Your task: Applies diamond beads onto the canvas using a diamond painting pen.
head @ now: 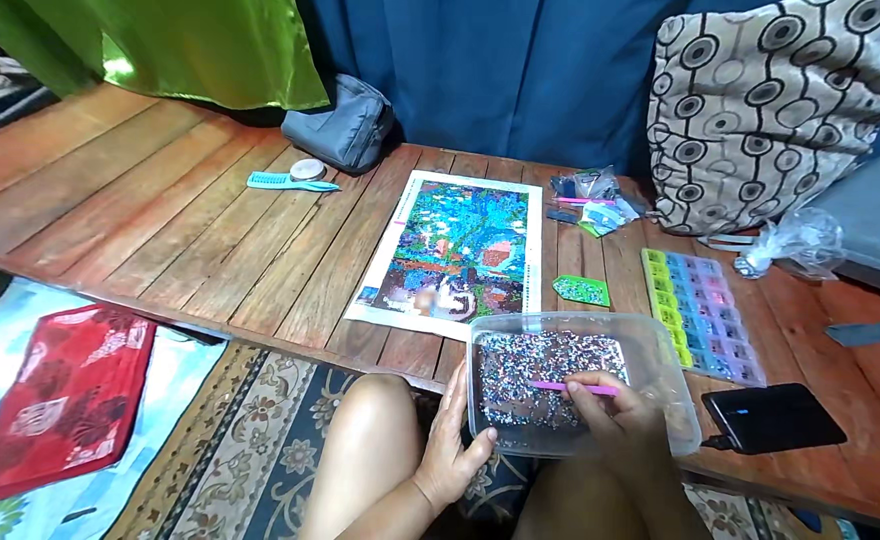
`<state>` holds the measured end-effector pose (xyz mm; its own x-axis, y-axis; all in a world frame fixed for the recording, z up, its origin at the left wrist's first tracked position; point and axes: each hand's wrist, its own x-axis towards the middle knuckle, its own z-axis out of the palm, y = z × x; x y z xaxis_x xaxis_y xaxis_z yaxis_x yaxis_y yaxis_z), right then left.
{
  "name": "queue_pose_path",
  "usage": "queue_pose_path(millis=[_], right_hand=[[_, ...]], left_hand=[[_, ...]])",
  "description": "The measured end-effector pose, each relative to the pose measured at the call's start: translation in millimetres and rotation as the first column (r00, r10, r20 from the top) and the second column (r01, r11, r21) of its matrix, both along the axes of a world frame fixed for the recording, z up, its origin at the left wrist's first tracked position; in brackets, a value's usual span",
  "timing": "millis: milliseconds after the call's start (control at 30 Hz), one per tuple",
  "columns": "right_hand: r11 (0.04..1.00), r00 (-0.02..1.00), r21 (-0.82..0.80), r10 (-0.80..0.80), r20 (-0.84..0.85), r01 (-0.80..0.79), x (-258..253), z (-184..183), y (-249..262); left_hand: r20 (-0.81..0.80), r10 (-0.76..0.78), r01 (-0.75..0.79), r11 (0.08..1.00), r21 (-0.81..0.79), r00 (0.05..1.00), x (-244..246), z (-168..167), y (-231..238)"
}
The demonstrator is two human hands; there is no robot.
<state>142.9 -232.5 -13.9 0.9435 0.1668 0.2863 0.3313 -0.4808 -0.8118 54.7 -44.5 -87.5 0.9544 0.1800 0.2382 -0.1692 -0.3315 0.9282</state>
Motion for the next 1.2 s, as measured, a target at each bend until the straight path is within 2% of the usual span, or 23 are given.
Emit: queue_pose_path(millis=[1200], right_hand=[[0.999,1.0,-0.035,0.022,0.012,-0.022,1.5,-5.1,-1.7]], left_hand=[[0.025,0.007,-0.007,1.0,0.004,1.0,1.5,-1.9,-0.6]])
